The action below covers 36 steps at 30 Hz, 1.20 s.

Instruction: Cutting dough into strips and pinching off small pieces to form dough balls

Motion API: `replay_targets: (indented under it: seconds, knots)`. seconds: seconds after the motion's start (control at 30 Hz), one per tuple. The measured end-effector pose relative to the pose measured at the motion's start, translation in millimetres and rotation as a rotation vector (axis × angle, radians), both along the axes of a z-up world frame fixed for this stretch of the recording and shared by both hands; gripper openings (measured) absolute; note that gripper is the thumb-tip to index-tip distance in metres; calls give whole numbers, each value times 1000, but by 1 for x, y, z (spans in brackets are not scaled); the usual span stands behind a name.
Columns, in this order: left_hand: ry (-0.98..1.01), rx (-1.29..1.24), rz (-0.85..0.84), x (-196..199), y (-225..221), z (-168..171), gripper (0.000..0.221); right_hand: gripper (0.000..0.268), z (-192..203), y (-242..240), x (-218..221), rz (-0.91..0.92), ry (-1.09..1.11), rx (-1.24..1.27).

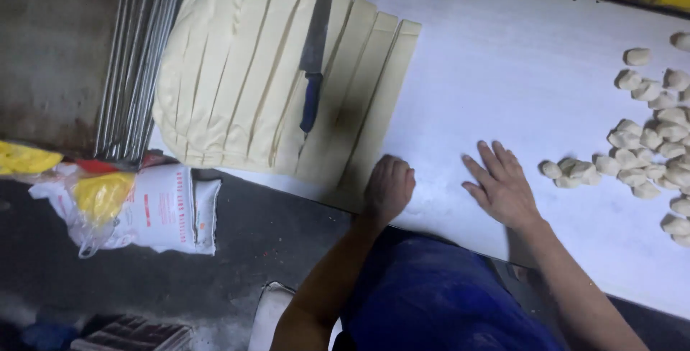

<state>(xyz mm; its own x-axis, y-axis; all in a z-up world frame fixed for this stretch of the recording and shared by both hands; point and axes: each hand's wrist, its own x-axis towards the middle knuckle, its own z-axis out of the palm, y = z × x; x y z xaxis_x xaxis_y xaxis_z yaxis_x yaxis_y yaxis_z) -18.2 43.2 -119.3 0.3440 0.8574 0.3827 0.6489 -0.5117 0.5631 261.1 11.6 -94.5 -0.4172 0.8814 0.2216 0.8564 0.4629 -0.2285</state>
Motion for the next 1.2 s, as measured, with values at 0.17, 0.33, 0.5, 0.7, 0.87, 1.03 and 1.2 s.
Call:
replay_targets:
  seconds: [0.17,0.33,0.5,0.7,0.87,1.03,1.2]
  knots:
    - [-73,-133,-137,-6,-3,-12,15,14,-19,36,79,-317,-141,204]
    - [-124,-149,-368,-27,1,10,22,23,7,140,-9,-307,-166,207]
    - [-285,-451,-408,-64,21,48,16,44,28,273,-140,-229,255,-145]
    - [-331,-883,-53,-111,93,60,41,41,-24,319,-159,-491,171,-321]
    - [-625,-546,-214,-62,237,8,47,18,32,276,-162,-542,631,-480]
    - [-273,-730,-378,2,313,25,50,36,18,236,-151,-418,853,-251]
    - [131,-329,-419,21,300,27,54,51,-19,132,-169,-658,478,125]
